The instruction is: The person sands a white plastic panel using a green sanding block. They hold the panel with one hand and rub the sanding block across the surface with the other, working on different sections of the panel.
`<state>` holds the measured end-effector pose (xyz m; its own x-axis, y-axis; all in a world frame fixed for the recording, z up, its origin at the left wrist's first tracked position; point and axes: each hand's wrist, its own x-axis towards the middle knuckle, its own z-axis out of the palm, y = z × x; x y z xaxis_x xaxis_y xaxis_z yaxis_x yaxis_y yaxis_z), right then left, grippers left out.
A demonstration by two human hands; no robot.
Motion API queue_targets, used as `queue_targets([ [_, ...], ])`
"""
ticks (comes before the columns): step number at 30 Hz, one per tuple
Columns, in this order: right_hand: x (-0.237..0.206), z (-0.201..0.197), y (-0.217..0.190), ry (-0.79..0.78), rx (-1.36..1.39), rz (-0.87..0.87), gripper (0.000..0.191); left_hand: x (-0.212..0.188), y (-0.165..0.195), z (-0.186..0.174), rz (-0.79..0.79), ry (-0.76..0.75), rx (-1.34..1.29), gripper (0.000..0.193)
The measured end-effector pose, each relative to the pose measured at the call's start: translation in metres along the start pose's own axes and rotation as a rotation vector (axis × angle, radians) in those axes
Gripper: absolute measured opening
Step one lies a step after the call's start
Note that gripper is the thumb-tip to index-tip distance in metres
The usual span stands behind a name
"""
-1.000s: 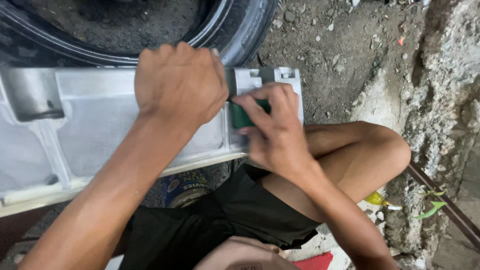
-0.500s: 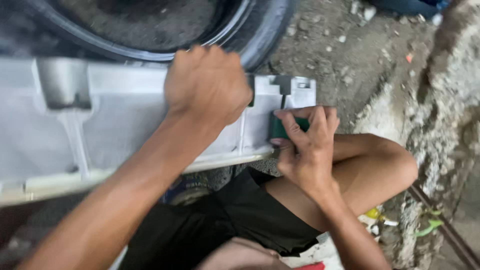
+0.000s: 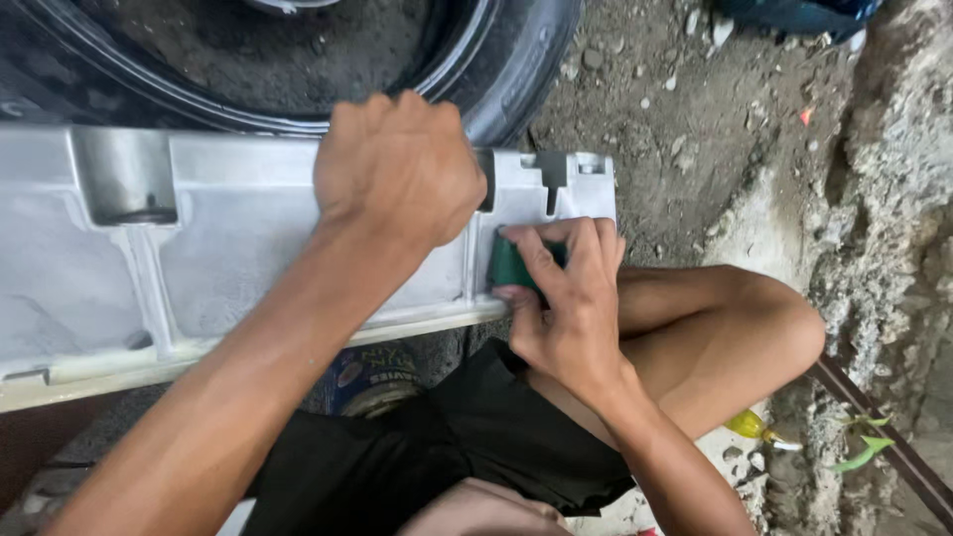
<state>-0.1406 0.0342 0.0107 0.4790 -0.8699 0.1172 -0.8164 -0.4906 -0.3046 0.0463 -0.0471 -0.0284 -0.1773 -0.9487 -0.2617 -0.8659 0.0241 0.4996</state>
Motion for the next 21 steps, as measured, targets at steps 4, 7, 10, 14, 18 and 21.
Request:
queue_targets([
  [4,0.009,0.007,0.001,0.015,-0.035,0.033,0.051,-0.006,0.003,-0.001,0.022,0.022,0.016,0.024],
  [7,0.017,0.011,0.010,0.036,-0.005,0.055,0.052,-0.005,0.001,-0.003,0.001,0.014,0.001,0.025],
  [10,0.015,0.004,0.015,0.041,0.032,0.045,0.051,-0.002,-0.002,-0.003,-0.010,-0.034,-0.048,0.026],
  [14,0.005,-0.014,0.019,0.127,0.359,0.138,0.036,-0.011,-0.004,0.002,0.042,0.171,-0.136,0.038],
  [18,0.008,-0.016,0.032,0.252,0.816,0.255,0.041,-0.012,-0.003,-0.002,0.266,0.383,-0.259,0.035],
  [21,0.012,-0.008,0.042,0.261,1.201,0.423,0.048,-0.011,-0.003,-0.010,0.461,0.417,-0.384,0.039],
])
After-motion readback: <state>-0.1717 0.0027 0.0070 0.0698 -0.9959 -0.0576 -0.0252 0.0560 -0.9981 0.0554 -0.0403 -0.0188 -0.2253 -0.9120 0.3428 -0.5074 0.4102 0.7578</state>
